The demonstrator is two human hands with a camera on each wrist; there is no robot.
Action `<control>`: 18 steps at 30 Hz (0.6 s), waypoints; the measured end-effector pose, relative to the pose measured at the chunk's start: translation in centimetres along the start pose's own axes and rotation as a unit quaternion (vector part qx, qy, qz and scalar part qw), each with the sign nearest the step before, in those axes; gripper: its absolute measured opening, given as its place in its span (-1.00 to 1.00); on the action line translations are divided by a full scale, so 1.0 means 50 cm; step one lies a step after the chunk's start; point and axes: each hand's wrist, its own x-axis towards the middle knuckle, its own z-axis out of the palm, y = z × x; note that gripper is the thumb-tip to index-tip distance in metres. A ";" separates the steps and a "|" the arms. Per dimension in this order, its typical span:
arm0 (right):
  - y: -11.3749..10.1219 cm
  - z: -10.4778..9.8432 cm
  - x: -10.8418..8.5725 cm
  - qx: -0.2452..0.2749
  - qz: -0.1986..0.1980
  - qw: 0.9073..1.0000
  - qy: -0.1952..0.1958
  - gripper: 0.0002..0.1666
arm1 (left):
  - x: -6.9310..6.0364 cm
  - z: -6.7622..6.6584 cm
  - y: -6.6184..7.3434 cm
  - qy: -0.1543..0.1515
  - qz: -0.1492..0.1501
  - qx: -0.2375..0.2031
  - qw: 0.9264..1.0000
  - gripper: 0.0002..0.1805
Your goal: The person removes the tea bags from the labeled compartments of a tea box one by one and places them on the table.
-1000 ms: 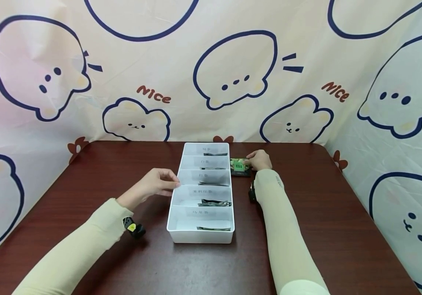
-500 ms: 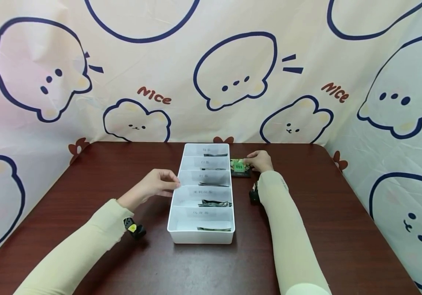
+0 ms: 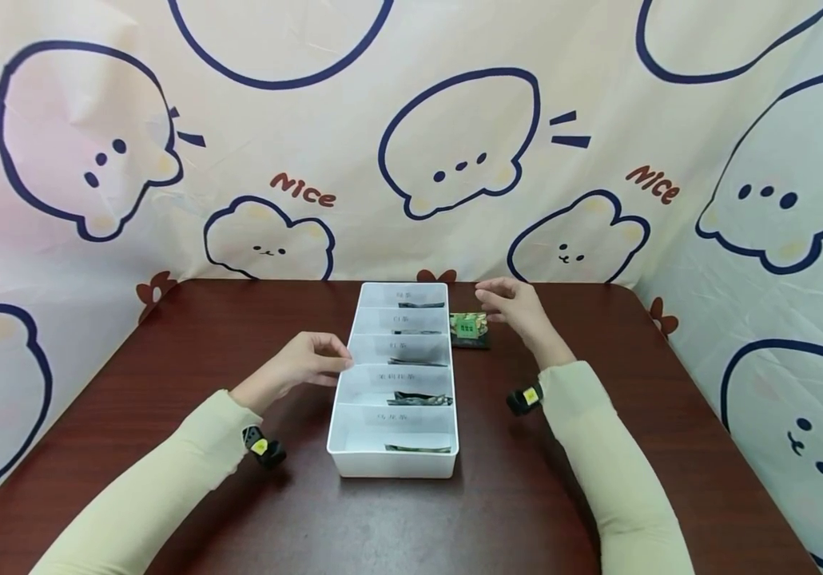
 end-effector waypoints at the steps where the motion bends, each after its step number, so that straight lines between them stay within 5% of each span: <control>1: -0.011 0.003 -0.018 0.001 -0.013 1.000 -0.007 -0.48 | 0.000 0.000 0.000 0.000 0.000 0.000 1.000 -0.85; 8: -0.056 0.027 -0.127 0.007 -0.090 0.993 -0.079 -0.63 | 0.001 -0.002 -0.001 0.006 -0.004 0.004 1.000 -0.85; 18: -0.045 0.067 -0.222 -0.027 -0.106 0.981 -0.159 -0.68 | -0.045 0.005 0.050 -0.004 0.003 0.008 1.000 -0.88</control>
